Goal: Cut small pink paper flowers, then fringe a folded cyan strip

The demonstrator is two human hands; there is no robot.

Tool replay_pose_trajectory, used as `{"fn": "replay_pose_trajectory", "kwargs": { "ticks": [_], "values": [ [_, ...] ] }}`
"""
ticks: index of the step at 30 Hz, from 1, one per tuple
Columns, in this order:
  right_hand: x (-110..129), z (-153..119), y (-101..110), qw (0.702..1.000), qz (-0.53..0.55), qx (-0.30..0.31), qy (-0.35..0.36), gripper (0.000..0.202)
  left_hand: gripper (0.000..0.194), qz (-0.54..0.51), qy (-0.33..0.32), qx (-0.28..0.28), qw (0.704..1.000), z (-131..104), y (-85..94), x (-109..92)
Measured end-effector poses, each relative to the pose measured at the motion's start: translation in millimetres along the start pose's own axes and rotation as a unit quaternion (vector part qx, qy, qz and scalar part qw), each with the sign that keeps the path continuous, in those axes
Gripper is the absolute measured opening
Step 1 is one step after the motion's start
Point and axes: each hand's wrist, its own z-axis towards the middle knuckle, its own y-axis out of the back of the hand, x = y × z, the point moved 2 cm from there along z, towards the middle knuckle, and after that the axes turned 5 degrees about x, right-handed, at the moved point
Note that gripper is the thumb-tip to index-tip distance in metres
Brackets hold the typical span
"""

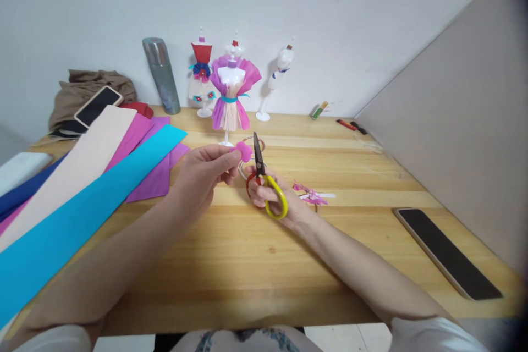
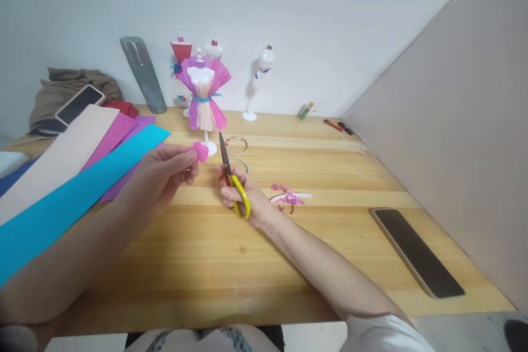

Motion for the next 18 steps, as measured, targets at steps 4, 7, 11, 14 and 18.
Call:
{"fn": "replay_pose_trajectory", "kwargs": {
  "ticks": [4, 7, 11, 14, 18],
  "values": [
    [13, 0, -1, 0.995, -0.020, -0.061, 0.082, 0.064, 0.021, -0.011, 0.032, 0.001, 0.999, 6, -2.3, 15],
    [14, 0, -4, 0.994, -0.019, -0.061, 0.094, 0.063, 0.022, -0.033, 0.058, 0.005, 0.998, 11, -3.1, 26],
    [4, -2, -6, 0.993, -0.058, -0.017, 0.104, 0.065, 0.024, -0.064, 0.060, 0.001, 0.996, 13, -0.7, 30],
    [-4, -4, -6, 0.992, -0.095, 0.021, 0.083, 0.071, 0.025, -0.072, 0.046, -0.004, 0.996, 13, 1.7, 28],
    [-5, -11, -5, 0.978, -0.190, 0.046, 0.067, 0.067, 0.024, -0.055, 0.034, -0.008, 0.998, 12, 2.4, 28]
  ]
}}
